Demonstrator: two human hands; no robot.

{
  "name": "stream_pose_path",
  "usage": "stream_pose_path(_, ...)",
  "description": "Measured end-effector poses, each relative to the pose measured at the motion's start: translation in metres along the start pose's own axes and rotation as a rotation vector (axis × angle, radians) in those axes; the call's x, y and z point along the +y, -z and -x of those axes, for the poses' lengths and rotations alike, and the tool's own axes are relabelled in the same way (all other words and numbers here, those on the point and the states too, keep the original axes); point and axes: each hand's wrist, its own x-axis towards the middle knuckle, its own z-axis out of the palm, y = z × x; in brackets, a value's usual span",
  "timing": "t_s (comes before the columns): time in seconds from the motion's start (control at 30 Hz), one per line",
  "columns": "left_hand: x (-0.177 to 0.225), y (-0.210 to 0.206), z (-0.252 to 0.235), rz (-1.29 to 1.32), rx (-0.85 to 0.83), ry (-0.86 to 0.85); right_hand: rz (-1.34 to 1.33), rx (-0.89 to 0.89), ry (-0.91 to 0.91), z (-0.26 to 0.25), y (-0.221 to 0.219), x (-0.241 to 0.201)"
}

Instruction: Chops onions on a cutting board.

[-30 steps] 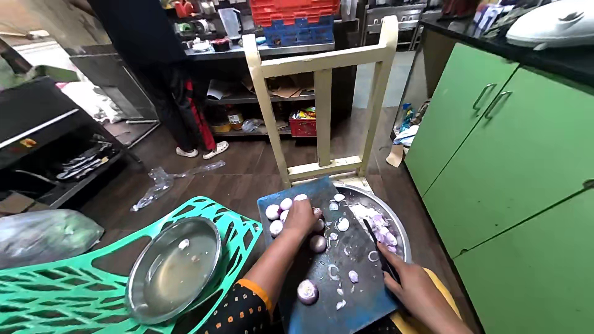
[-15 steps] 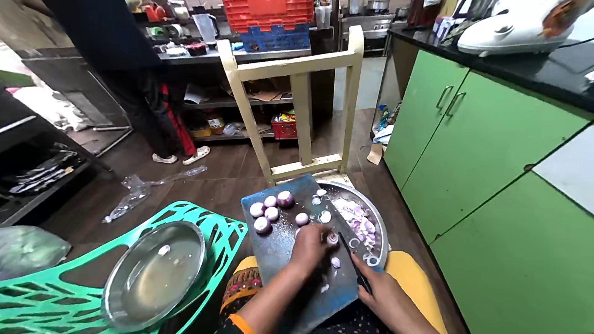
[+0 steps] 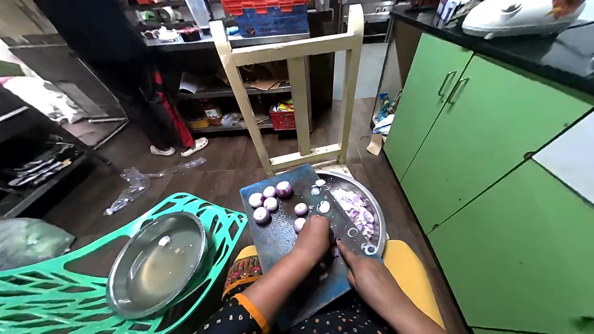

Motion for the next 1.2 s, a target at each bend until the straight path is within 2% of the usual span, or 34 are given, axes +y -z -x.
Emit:
stream_pose_path(0.17, 0.009, 0.003, 0.005, -0.040, -0.031, 0.032, 0.020, -0.080, -0.026, 0.029, 0.000, 0.009)
stream_pose_path(0.23, 0.010, 0.004, 0.005, -0.064, -0.026, 0.033, -0.003, -0.054, -0.007, 0.036, 0.007, 0.009)
stream_pose_path(0.3, 0.010, 0.003, 0.006, -0.089, -0.020, 0.028, -0.030, 0.002, 0.027, 0.030, 0.007, 0.004)
stream_pose_path(0.43, 0.013, 0.002, 0.007, -0.104, 0.006, 0.029, -0.034, -0.042, -0.014, 0.000, 0.000, -0.001)
stream_pose_path(0.53, 0.010, 0.002, 0.009, -0.097, 0.006, 0.023, -0.024, -0.059, -0.018, 0.022, -0.004, 0.005)
stream_pose_path(0.63, 0.008, 0.002, 0.009, -0.096, 0.011, 0.024, -0.029, 0.027, 0.035, 0.036, 0.003, 0.005)
stream_pose_path(0.8, 0.010, -0.003, 0.012, -0.052, 0.021, 0.030, -0.026, -0.017, 0.004, 0.001, -0.003, -0.004)
stream_pose_path(0.93, 0.006, 0.001, 0.016, 0.014, 0.034, 0.037, -0.029, -0.089, -0.003, 0.030, 0.002, 0.006)
stream_pose_path(1.0, 0.004, 0.002, 0.013, 0.034, 0.041, 0.030, -0.049, -0.054, 0.025, 0.039, 0.010, 0.007)
stream_pose_path(1.07, 0.004, -0.001, 0.013, 0.033, 0.026, 0.035, -0.059, -0.007, 0.045, 0.031, 0.008, 0.000)
stream_pose_path(1.2, 0.008, -0.004, 0.009, -0.021, 0.012, 0.046, -0.033, -0.024, 0.009, -0.003, -0.003, -0.002)
